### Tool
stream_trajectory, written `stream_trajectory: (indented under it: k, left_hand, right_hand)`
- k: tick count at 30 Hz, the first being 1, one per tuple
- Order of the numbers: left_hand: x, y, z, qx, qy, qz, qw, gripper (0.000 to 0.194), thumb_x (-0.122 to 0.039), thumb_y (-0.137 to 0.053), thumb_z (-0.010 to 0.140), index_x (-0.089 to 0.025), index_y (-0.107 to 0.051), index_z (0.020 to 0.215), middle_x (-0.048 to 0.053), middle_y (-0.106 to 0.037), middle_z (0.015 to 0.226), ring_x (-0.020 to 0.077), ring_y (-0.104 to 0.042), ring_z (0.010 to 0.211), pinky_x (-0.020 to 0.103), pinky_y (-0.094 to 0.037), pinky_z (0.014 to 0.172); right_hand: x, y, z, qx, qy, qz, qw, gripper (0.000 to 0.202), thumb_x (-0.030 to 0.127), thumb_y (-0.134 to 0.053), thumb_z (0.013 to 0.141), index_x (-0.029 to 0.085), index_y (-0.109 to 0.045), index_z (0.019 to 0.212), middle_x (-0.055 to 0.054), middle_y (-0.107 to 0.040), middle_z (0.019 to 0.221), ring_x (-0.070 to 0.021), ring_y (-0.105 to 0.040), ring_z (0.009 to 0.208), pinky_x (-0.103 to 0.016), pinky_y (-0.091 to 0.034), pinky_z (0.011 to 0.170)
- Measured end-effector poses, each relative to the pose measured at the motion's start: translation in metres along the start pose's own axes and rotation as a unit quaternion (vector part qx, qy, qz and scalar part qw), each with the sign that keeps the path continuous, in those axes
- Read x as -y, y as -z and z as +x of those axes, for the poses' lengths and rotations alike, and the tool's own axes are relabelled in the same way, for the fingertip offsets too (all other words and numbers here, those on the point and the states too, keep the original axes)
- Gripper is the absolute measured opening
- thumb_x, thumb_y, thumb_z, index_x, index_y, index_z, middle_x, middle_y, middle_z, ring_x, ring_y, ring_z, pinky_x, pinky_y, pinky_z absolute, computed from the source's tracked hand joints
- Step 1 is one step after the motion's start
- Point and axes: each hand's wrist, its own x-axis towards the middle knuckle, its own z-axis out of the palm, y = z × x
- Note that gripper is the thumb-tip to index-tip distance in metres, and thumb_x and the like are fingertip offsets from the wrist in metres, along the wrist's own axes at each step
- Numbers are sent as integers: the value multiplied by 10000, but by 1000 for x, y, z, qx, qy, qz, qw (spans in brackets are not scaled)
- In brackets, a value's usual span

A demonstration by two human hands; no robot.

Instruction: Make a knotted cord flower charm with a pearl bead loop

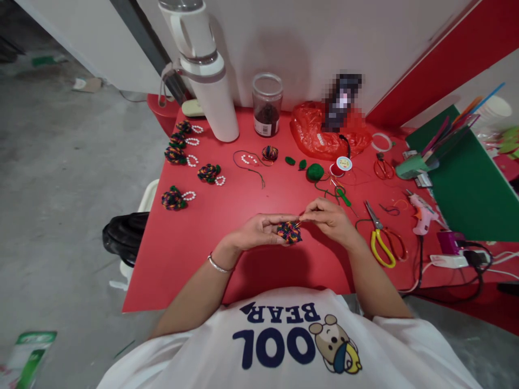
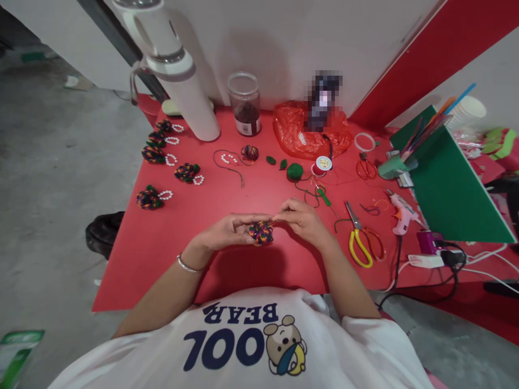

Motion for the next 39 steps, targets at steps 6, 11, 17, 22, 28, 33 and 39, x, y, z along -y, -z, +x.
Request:
stream_trajectory:
  k: [6,11,17,22,28,33,39]
  left_hand:
    - [1,1,0,-4,2,-1,1000,618,-108,-848,734,-181,-679,1324,167,-685,1314,204,-730,991,294,-597,847]
    - [2,2,1,-1,-1,4,1000,616,-115,-848,737,-179,-679,1326,175,-677,1327,219,-730,1008,303,-599,850]
    - [2,2,2,-8,-5,-1,1000,605,-105,-856,724,-186,-698,1302,175,-674,1334,228,-730,1015,309,-604,846]
    - [3,3,1,-5,-4,-2,1000,617,-120,-864,719,-185,-693,1309,172,-677,1328,238,-727,1030,315,-601,859]
    - [4,3,2,-5,-17,12,1000,635,-143,-870,717,-176,-683,1323,184,-669,1337,261,-715,1075,330,-600,875]
    - [4,6,2,24,-44,34,998,612,-171,-822,786,-223,-650,1372,176,-584,1456,270,-699,1122,344,-600,900]
    - [2,6,-1,48,-61,65,995,473,-228,-731,880,-259,-671,1348,135,-378,1628,358,-510,1387,393,-596,951]
  right_hand:
    - [3,0,2,-7,24,-11,1000,333,101,-492,992,271,-776,1026,-43,-660,872,-162,-609,820,-296,-481,720]
    - [3,-1,2,-6,15,-6,1000,325,131,-492,1001,281,-779,1023,-47,-657,865,-171,-609,818,-309,-485,717]
    - [2,-4,1,0,2,-2,1000,315,162,-488,1011,279,-780,1013,-45,-653,861,-165,-607,824,-311,-495,731]
    - [2,-7,0,-10,7,11,1000,309,153,-497,1008,271,-782,1012,-46,-657,863,-161,-608,821,-302,-491,726]
    - [1,-10,-1,-21,4,22,1000,280,168,-531,999,275,-790,991,-37,-667,848,-154,-613,801,-291,-495,707]
    - [-3,-13,-4,-27,-19,43,999,266,183,-544,992,280,-792,1002,-40,-686,877,-155,-636,809,-297,-521,713]
    - [-10,-15,-6,-40,-27,64,997,261,204,-559,985,297,-801,1012,-36,-676,870,-153,-647,798,-288,-532,689]
